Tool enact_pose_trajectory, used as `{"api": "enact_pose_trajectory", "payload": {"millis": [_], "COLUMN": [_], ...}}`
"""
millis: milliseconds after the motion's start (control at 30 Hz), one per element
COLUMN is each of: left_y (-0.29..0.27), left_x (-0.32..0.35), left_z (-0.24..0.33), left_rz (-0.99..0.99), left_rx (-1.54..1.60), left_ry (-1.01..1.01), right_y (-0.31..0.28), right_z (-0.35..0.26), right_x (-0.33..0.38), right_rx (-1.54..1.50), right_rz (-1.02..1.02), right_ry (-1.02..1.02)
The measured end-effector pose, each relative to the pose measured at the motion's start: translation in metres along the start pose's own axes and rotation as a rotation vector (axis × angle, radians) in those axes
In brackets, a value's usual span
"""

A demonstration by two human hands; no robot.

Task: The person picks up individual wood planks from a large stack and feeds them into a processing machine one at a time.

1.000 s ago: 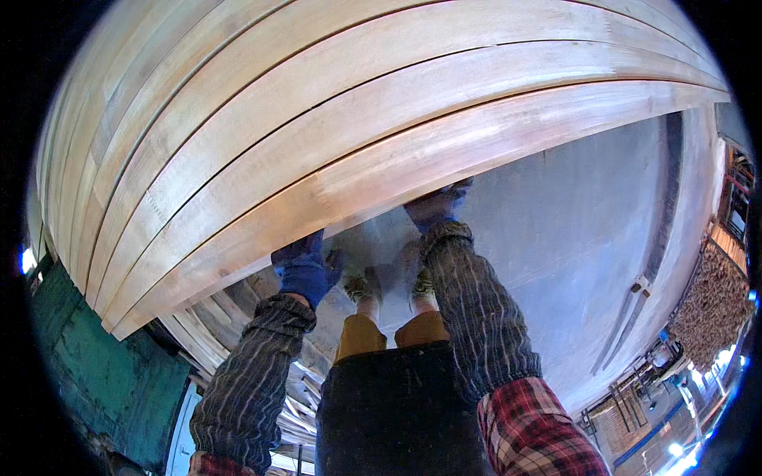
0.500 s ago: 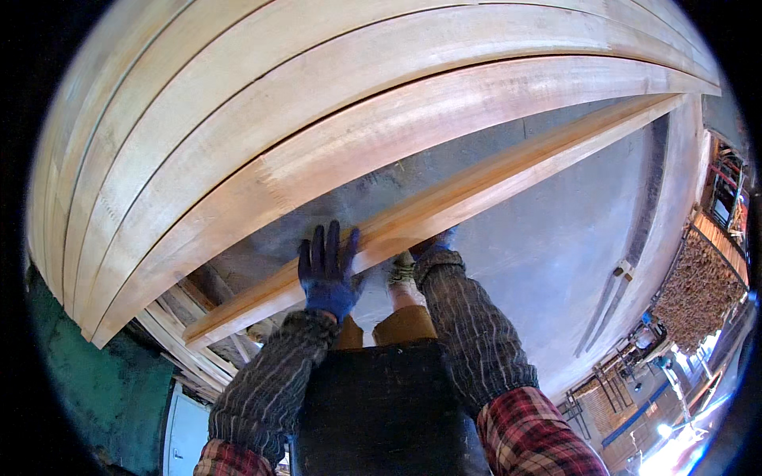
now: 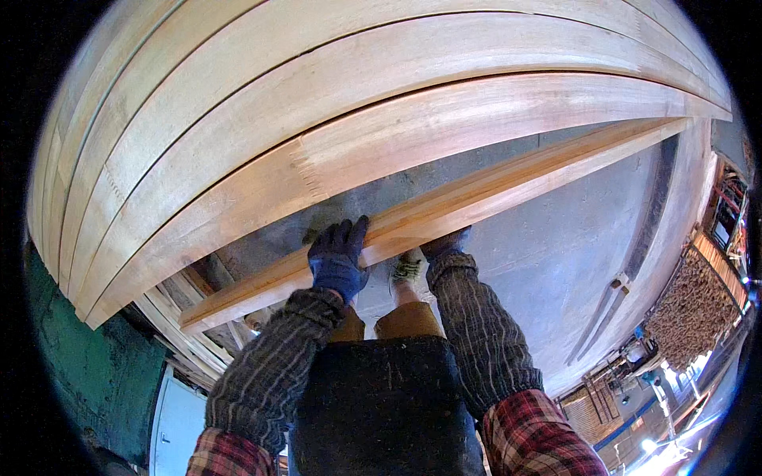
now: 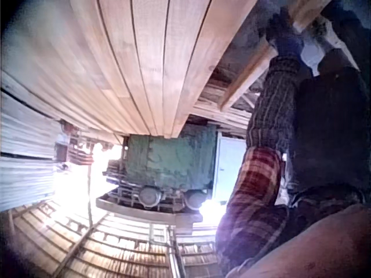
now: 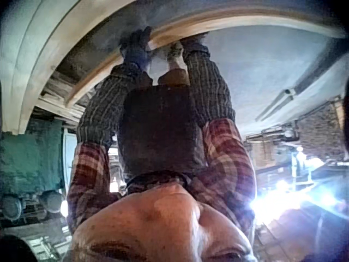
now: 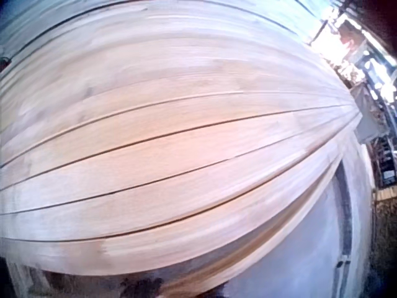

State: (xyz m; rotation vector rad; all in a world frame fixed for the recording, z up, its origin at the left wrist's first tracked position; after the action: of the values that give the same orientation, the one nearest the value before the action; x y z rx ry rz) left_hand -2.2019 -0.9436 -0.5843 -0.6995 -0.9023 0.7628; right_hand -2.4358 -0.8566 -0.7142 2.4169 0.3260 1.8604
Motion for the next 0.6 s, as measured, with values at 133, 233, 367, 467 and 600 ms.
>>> {"api": "enact_pose_trajectory", "payload": {"millis": [133, 233, 367, 467, 600], "left_y": [-0.008, 0.001, -0.014, -0.047, -0.087], "left_x": [-0.036, -0.037, -0.023, 0.008, 0.036], "left_z": [-0.021, -0.04, -0.017, 0.009, 0.04], "left_rz": [-0.204, -0.322, -0.467, -0.408, -0.319], "left_rx": [0.201, 0.333, 0.302, 0.226, 0.154], "left_ry": [-0.046, -0.143, -0.104, -0.046, -0.028], "right_y": [0.003, 0.006, -0.002, -0.003, 0.008], "right_z": [-0.004, -0.001, -0.01, -0.017, -0.027], "right_x": [0.0, 0.002, 0.021, 0.056, 0.103], "right_rx": [0.021, 0.035, 0.024, 0.009, -0.013], "right_rz": [-0.014, -0.034, -0.043, -0.057, -0.105], "right_ry": [0.0, 0.009, 0.003, 0.023, 0.05]}}
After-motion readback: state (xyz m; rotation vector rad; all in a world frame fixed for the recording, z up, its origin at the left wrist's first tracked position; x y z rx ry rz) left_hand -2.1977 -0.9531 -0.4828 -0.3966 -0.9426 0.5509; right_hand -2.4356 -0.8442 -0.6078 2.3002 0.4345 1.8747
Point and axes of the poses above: each hand's wrist, its own x-axis away from the middle knuckle, its own y-axis out of the palm, z = x × y, the point moved 2 cm from there along -x, towards the middle knuckle, and after that the axes turned 12 degrees about z, right-handed, at the moved point
